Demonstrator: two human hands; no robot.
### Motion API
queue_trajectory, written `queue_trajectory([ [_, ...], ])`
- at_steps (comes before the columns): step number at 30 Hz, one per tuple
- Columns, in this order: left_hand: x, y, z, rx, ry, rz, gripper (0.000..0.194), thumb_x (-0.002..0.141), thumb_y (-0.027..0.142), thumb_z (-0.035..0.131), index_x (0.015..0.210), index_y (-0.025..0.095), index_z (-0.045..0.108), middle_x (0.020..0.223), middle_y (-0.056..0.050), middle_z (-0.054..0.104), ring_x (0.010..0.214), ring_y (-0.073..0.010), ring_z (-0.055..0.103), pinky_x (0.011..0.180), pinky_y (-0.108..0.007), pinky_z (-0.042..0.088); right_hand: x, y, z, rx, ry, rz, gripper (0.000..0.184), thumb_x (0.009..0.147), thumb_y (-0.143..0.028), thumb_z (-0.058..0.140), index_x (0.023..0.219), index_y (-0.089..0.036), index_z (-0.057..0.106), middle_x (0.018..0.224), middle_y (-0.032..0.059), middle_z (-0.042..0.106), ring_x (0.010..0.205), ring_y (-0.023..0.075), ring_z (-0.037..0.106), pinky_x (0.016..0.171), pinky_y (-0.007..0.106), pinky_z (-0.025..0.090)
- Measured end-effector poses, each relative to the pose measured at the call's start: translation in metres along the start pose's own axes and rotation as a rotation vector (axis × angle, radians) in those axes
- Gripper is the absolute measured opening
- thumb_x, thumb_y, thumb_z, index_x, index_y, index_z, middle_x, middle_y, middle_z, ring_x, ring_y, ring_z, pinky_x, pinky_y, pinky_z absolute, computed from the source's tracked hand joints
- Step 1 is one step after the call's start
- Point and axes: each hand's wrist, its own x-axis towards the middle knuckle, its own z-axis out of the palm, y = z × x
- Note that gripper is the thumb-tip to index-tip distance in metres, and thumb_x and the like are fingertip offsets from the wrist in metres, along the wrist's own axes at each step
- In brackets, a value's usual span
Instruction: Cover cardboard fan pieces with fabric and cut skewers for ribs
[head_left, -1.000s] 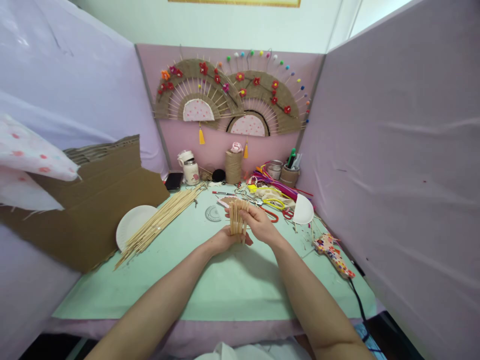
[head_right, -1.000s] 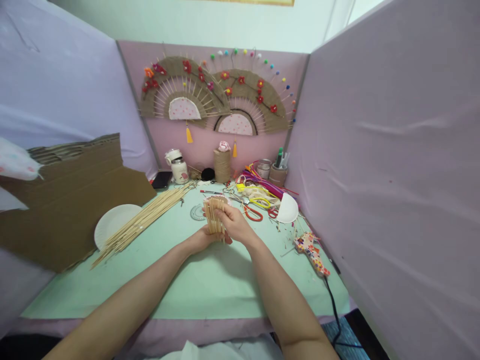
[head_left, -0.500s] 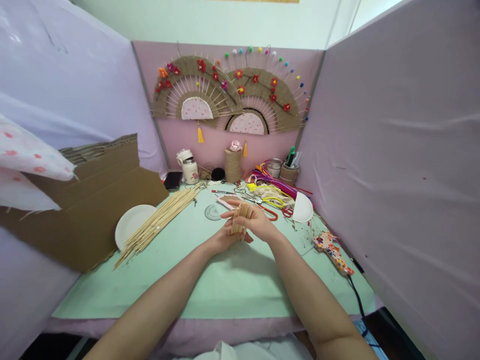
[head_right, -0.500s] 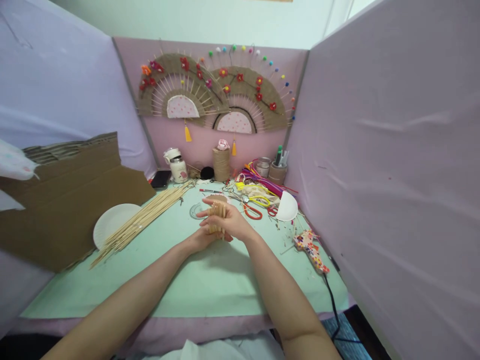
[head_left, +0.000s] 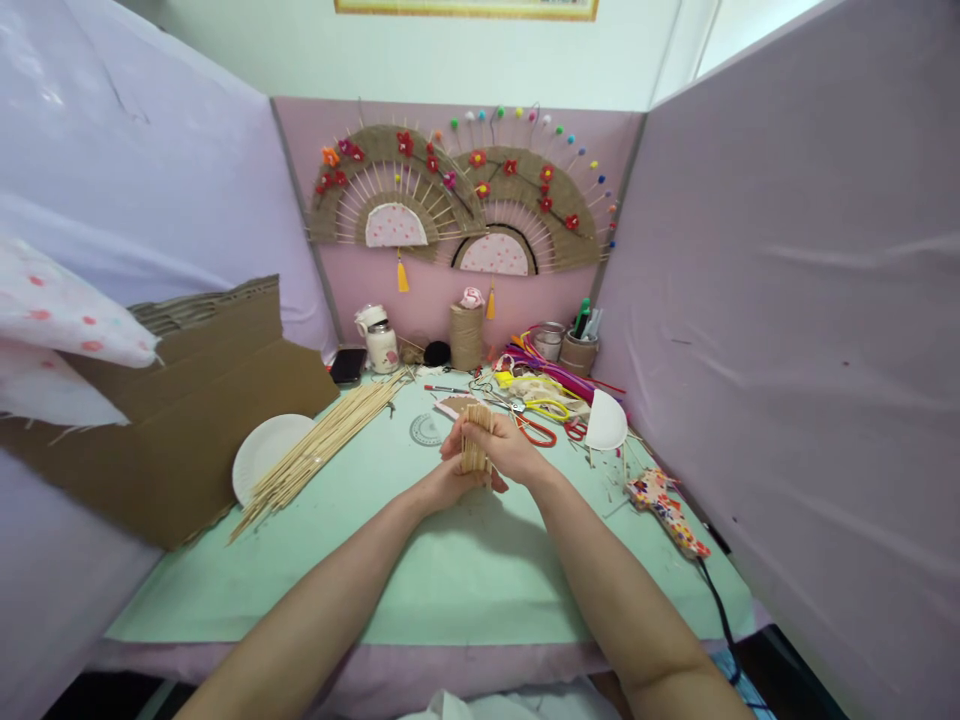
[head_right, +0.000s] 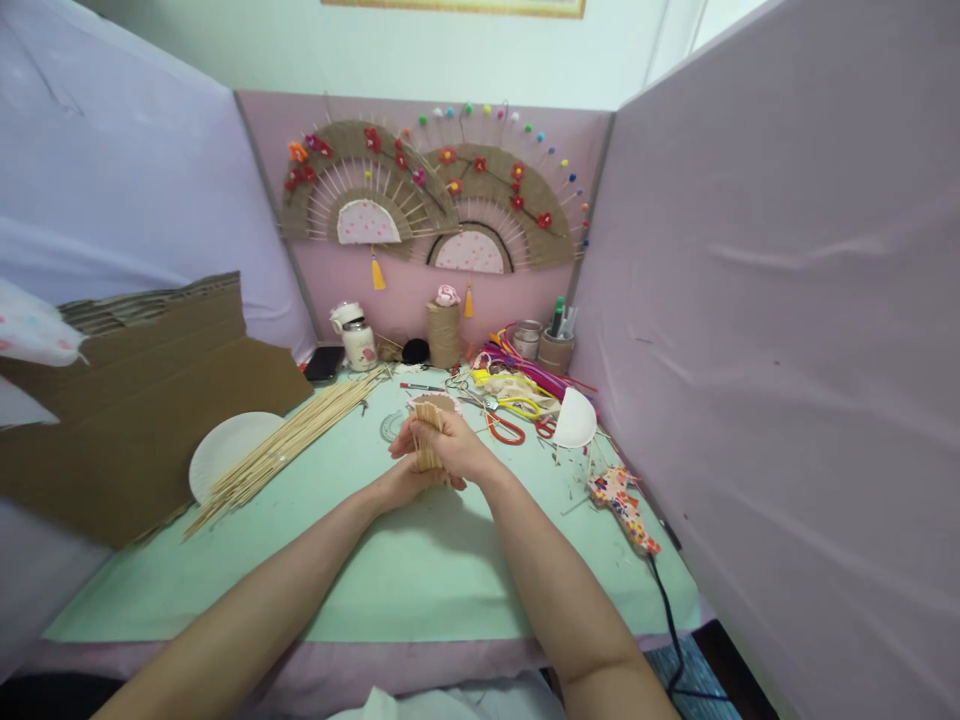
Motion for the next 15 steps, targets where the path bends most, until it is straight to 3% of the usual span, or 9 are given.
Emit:
queue_trajectory([
  [5,0.0008,-0.0046,-0.0001,-0.071,-0.027,-0.024,0.039,0.077,0.047,0.064,0.087,0.010,0.073,0.094,-0.014,0.072,0.093,-0.0270,0.064,0.086,-0.038,0.048,0.0010,0.0021,-0.0005,0.045,0.065,0.017,0.030,0.081,-0.046,0.062,0.079,-0.017,0.059,0.073,0.0026,0.067,0.070,0.0157,0.065,0.068,0.030,0.053],
  [11,-0.0003,0.0040,0.0022,0.004,0.029,-0.010,0.039,0.077,0.048,0.064,0.082,0.010,0.072,0.091,-0.012,0.071,0.094,-0.0267,0.063,0.086,-0.037,0.047,-0.0005,-0.0020,0.0014,0.015,0.020,0.021,0.030,0.081,-0.047,0.061,0.077,-0.017,0.059,0.076,0.0038,0.067,0.072,0.0159,0.064,0.070,0.030,0.051],
  [15,0.0017,0.0002,-0.0004,-0.049,-0.005,0.017,0.040,0.076,0.049,0.065,0.082,0.010,0.071,0.089,-0.012,0.070,0.092,-0.0262,0.062,0.088,-0.037,0.045,0.0019,0.0029,-0.0015,-0.019,0.046,0.009,0.030,0.083,-0.048,0.058,0.077,-0.018,0.056,0.066,-0.0003,0.059,0.061,0.0127,0.056,0.062,0.026,0.047],
])
